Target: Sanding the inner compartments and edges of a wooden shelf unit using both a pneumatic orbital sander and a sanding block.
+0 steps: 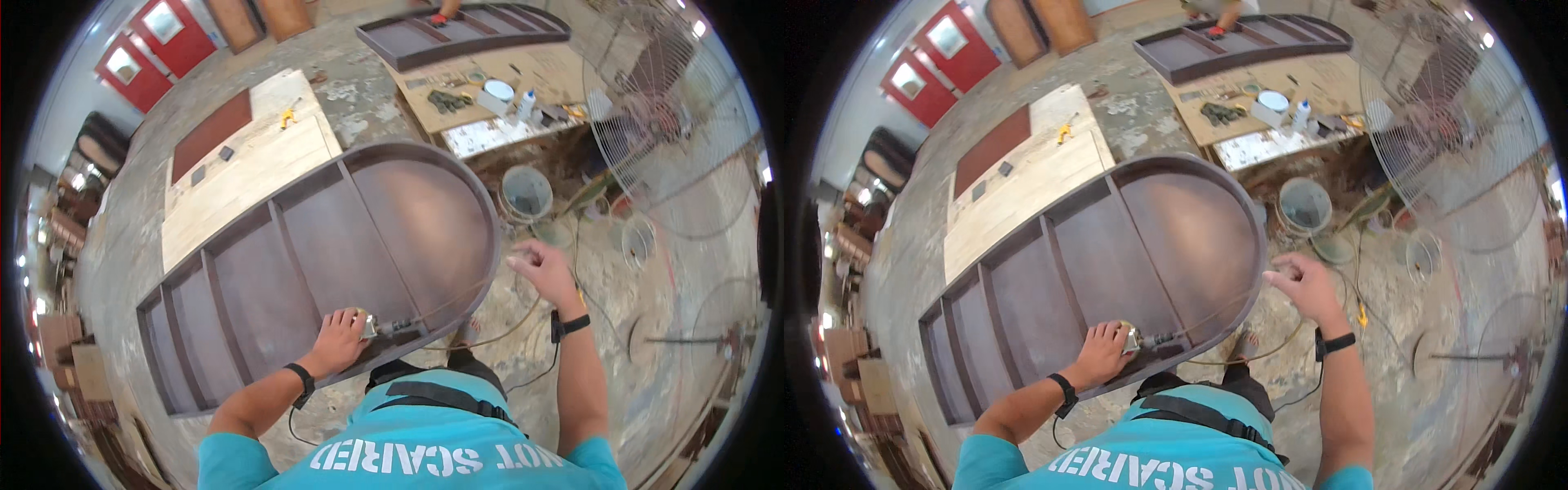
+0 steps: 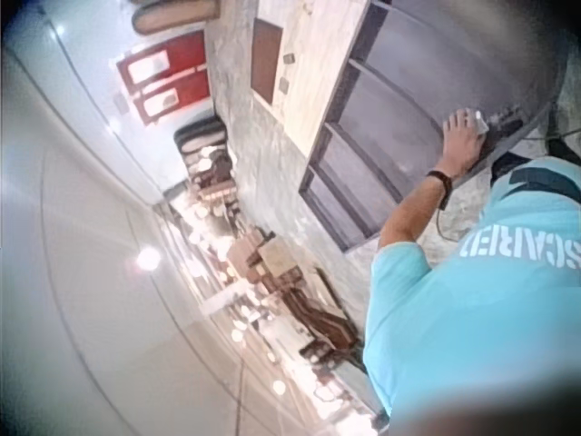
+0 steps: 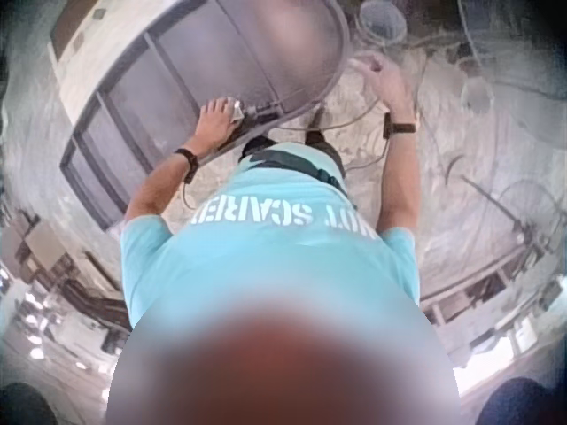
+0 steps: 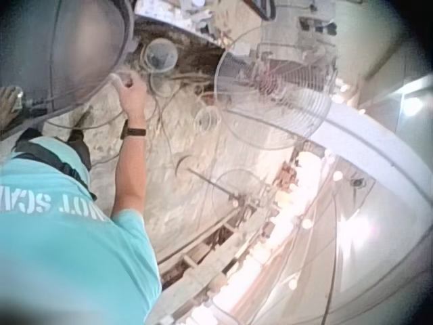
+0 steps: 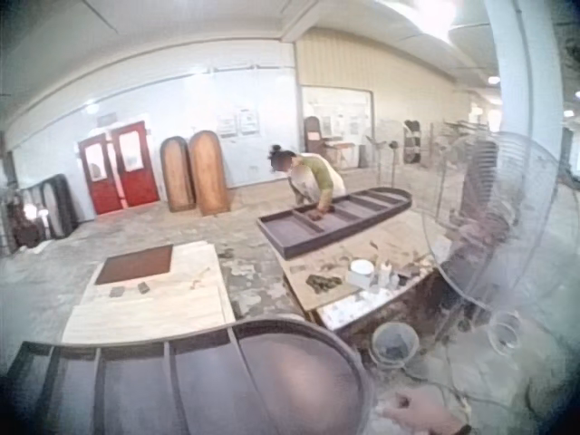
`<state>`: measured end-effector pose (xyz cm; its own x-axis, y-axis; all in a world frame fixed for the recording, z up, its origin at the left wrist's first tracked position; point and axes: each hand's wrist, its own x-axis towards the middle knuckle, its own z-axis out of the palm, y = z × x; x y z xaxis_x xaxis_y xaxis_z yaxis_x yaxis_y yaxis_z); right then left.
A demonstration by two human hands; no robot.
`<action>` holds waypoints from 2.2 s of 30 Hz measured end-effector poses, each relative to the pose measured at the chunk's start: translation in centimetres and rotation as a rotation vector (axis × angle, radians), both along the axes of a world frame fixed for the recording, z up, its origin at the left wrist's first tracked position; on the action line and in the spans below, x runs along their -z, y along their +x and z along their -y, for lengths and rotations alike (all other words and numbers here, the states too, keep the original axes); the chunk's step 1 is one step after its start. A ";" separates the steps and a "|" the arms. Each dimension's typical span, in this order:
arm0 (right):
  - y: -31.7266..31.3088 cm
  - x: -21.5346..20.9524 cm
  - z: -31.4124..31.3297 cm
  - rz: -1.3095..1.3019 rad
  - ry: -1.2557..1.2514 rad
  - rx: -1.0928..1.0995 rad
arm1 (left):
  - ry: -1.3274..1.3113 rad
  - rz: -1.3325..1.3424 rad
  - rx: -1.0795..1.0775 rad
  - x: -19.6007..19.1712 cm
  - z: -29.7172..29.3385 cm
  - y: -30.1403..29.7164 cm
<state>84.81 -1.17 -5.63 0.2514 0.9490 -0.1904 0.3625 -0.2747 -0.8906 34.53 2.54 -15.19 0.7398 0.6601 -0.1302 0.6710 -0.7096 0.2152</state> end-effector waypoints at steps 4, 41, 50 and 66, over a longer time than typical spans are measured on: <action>4.1 2.0 -1.2 0.196 0.031 -0.120 | -0.058 -0.199 -0.250 -2.3 -0.4 2.9; 27.7 24.3 -48.8 0.754 0.106 -0.475 | -0.212 0.370 -1.048 1.6 -4.2 35.3; 33.9 23.0 -46.5 0.471 0.379 0.031 | -0.409 0.436 -1.167 4.6 -4.1 39.7; 63.2 26.7 -48.2 1.077 -0.004 0.404 | -0.264 0.311 -1.298 3.1 -5.0 40.6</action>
